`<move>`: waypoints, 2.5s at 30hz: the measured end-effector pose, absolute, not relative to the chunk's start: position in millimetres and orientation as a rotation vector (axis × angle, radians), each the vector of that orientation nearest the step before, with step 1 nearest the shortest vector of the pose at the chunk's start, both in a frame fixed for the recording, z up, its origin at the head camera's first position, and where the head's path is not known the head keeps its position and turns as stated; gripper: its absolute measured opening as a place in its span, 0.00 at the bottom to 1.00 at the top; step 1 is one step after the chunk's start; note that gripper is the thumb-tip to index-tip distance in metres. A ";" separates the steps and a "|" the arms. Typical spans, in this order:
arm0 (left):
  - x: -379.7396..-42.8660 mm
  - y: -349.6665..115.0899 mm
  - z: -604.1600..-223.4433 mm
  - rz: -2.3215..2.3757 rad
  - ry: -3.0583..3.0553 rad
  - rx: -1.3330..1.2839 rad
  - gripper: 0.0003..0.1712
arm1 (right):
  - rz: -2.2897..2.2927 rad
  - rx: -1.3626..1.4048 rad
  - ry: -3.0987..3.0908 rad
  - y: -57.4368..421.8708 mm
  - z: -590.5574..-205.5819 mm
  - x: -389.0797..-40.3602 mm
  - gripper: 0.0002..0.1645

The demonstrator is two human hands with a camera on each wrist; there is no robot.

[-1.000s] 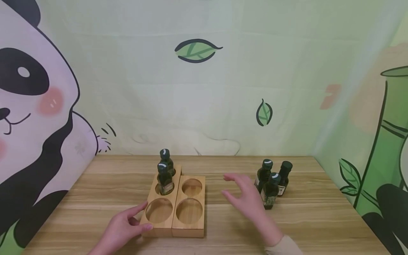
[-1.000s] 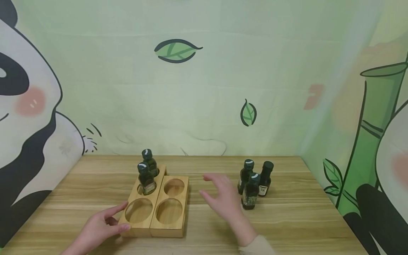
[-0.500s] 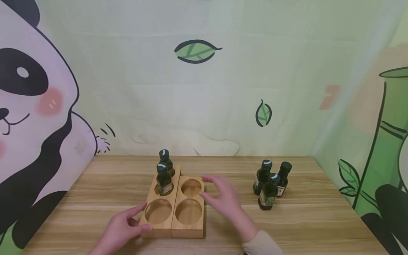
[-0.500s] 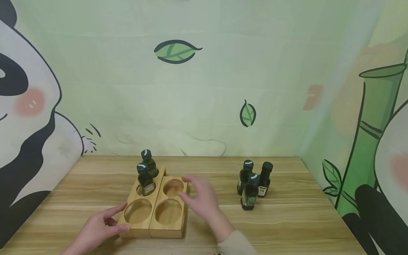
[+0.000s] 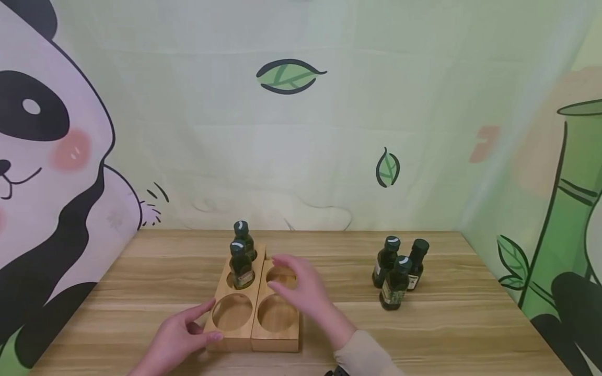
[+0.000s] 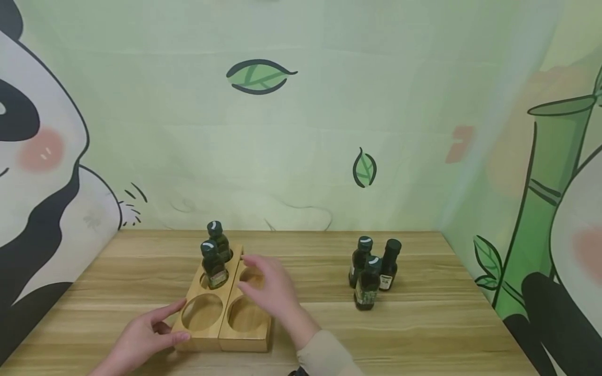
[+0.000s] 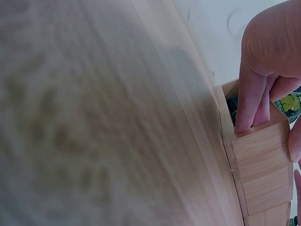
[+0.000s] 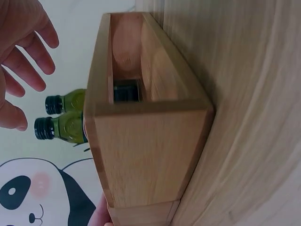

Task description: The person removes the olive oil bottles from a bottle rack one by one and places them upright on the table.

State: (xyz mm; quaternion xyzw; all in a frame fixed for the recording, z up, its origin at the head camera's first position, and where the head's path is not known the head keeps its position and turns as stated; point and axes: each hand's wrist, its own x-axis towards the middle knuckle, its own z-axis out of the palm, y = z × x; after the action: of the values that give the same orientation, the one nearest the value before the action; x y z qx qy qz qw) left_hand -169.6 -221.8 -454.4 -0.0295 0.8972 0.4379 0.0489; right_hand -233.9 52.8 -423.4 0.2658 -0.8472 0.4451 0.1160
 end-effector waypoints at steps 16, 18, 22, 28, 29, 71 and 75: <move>-171.7 -223.5 -457.0 1.314 2.740 -0.106 0.51 | 1.360 0.775 -2.465 19.0 -419.7 -241.4 0.32; -171.4 -224.0 -457.0 1.315 2.738 -0.103 0.51 | 1.355 0.754 -2.462 14.3 -418.5 -243.2 0.33; -171.6 -223.4 -456.0 1.314 2.727 -0.117 0.50 | 1.391 0.710 -2.453 6.7 -417.2 -247.8 0.33; -171.9 -221.9 -453.8 1.307 2.714 -0.144 0.51 | 1.577 0.684 -2.410 -1.9 -416.4 -254.6 0.34; -171.8 -222.1 -453.9 1.308 2.716 -0.143 0.50 | 1.603 0.676 -2.408 -3.0 -416.0 -255.4 0.34; -172.4 -222.9 -455.2 1.311 2.715 -0.142 0.50 | 1.800 0.484 -2.378 -32.7 -412.1 -271.7 0.20; -173.3 -223.0 -456.2 1.310 2.716 -0.143 0.50 | 1.833 0.482 -2.345 -32.4 -413.4 -270.9 0.20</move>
State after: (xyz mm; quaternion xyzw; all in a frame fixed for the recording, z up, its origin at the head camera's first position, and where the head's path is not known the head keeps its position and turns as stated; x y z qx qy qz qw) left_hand -173.3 -223.0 -456.2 -0.0474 0.8980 0.4331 0.0615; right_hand -270.9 -32.4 -413.4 0.1596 -0.7762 0.6066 0.0633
